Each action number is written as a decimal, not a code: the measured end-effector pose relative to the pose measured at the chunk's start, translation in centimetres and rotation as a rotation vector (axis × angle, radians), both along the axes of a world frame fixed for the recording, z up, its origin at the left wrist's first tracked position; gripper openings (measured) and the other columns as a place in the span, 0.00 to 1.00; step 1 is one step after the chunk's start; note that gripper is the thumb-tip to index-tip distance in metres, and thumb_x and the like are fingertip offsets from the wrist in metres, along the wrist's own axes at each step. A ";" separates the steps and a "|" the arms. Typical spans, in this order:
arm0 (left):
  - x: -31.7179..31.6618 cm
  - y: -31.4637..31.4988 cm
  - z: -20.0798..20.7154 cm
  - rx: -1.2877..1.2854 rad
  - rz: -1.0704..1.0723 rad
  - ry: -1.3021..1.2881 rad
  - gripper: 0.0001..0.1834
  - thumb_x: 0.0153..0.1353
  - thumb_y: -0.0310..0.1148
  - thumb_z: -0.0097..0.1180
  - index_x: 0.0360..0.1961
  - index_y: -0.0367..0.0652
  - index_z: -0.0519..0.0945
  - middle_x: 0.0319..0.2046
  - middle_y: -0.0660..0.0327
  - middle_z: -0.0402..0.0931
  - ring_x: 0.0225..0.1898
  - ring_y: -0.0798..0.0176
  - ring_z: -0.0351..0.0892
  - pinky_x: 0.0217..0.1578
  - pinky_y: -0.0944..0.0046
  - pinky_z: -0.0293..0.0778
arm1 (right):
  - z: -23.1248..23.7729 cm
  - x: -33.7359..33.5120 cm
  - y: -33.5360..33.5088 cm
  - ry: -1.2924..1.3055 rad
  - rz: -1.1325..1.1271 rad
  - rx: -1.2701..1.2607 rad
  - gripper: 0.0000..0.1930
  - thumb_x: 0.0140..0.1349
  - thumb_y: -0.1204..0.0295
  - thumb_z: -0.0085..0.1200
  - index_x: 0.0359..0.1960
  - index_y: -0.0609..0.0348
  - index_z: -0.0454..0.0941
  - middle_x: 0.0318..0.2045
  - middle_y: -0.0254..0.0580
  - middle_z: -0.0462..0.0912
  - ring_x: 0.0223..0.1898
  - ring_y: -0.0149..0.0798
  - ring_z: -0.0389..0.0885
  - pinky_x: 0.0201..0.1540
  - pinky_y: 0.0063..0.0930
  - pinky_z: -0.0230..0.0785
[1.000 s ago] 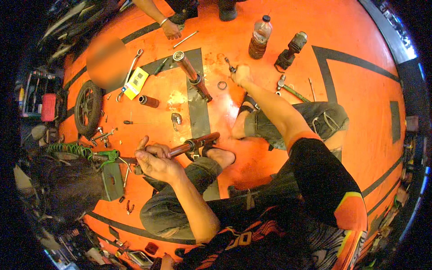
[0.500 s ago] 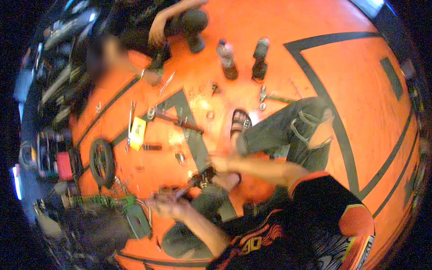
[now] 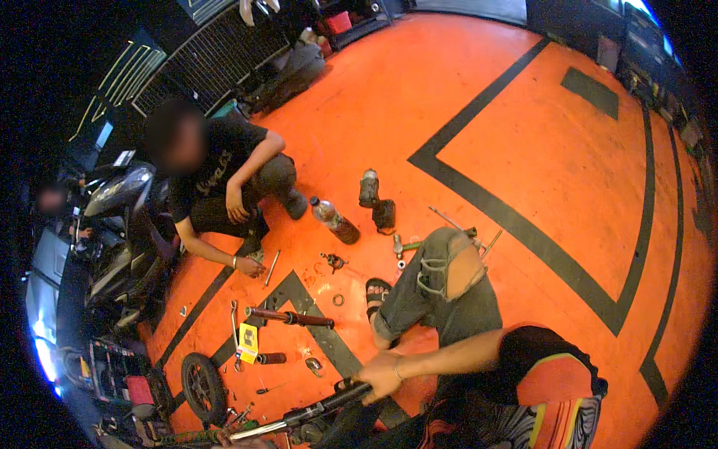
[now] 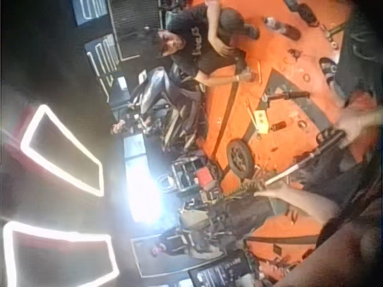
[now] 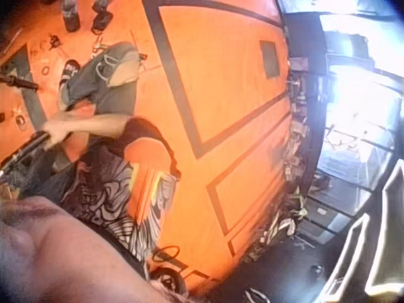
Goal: The person disassembles and services motorcycle front forks, using a hammer and a power impact driver to remove components. They handle internal springs and seals by hand, eventually reassembling the fork assembly while being assisted by another person.
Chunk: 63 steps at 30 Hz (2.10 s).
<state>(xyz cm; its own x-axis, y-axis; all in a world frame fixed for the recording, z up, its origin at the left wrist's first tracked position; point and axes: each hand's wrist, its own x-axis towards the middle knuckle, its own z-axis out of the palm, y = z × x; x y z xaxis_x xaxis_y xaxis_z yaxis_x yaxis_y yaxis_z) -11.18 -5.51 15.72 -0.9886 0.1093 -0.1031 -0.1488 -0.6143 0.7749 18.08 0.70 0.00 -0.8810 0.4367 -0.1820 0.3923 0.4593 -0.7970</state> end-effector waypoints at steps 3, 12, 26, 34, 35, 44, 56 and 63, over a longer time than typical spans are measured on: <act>3.1 3.1 -3.3 -0.058 -0.265 -0.056 0.26 0.70 0.53 0.42 0.21 0.46 0.70 0.12 0.63 0.64 0.14 0.65 0.62 0.21 0.59 0.70 | 1.8 4.4 -3.8 0.250 -0.072 -0.121 0.32 0.56 0.49 0.59 0.49 0.68 0.73 0.34 0.57 0.81 0.38 0.54 0.82 0.38 0.43 0.73; 18.0 3.6 -14.0 -0.336 -1.128 -0.382 0.20 0.69 0.48 0.46 0.25 0.46 0.72 0.20 0.63 0.69 0.22 0.63 0.67 0.29 0.57 0.71 | -1.5 7.9 -5.8 -0.183 -0.189 -0.667 0.25 0.59 0.47 0.50 0.30 0.62 0.79 0.25 0.40 0.79 0.27 0.38 0.77 0.32 0.35 0.68; 23.0 -0.7 -26.9 -0.431 -0.908 -1.304 0.17 0.61 0.49 0.57 0.27 0.48 0.74 0.21 0.65 0.70 0.22 0.63 0.69 0.24 0.63 0.67 | 0.5 7.2 -2.2 -0.318 -0.466 -1.320 0.23 0.67 0.54 0.48 0.50 0.63 0.76 0.46 0.36 0.78 0.49 0.32 0.72 0.55 0.28 0.64; 19.1 0.6 -27.1 -0.344 -0.900 -1.690 0.11 0.59 0.37 0.56 0.33 0.42 0.70 0.23 0.61 0.70 0.24 0.62 0.73 0.27 0.61 0.75 | 7.1 -2.1 3.1 -0.728 -0.872 -1.465 0.18 0.63 0.56 0.56 0.43 0.58 0.74 0.30 0.40 0.80 0.26 0.35 0.79 0.24 0.27 0.71; 20.0 -0.2 -27.5 -0.314 -0.855 -1.755 0.10 0.59 0.36 0.55 0.32 0.42 0.69 0.22 0.61 0.69 0.22 0.62 0.73 0.25 0.61 0.74 | 7.0 -2.1 2.6 -0.761 -0.836 -1.429 0.21 0.63 0.54 0.56 0.47 0.59 0.72 0.34 0.42 0.81 0.29 0.37 0.81 0.26 0.29 0.73; 24.2 0.5 -21.8 -0.595 -0.898 -1.862 0.11 0.57 0.37 0.56 0.28 0.40 0.71 0.19 0.56 0.72 0.21 0.58 0.76 0.25 0.58 0.75 | 12.2 -2.1 -1.0 -0.840 -0.288 -0.275 0.22 0.61 0.56 0.55 0.52 0.56 0.71 0.50 0.55 0.73 0.45 0.56 0.79 0.45 0.47 0.75; 29.1 -3.3 -29.4 -0.821 -1.097 -1.604 0.07 0.54 0.26 0.51 0.21 0.39 0.70 0.15 0.53 0.71 0.16 0.54 0.72 0.22 0.55 0.76 | 8.7 1.1 -2.7 -0.646 -0.122 -0.120 0.17 0.59 0.67 0.50 0.48 0.61 0.71 0.46 0.58 0.75 0.41 0.59 0.78 0.43 0.51 0.74; 28.5 -6.2 -39.7 -0.568 -1.463 -1.303 0.12 0.49 0.29 0.49 0.12 0.39 0.69 0.13 0.53 0.70 0.15 0.53 0.72 0.19 0.55 0.72 | 3.9 -0.4 -2.3 -0.531 -0.049 -0.014 0.18 0.59 0.70 0.50 0.52 0.58 0.72 0.52 0.57 0.74 0.47 0.59 0.77 0.48 0.49 0.73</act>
<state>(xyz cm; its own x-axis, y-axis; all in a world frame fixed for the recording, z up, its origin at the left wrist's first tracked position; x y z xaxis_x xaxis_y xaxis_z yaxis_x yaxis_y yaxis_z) 17.32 -11.75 -23.99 0.4627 0.2983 -0.8348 -0.7180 0.6784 -0.1555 17.68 -1.65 3.89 -0.6447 0.4692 -0.6034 0.7640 0.4209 -0.4890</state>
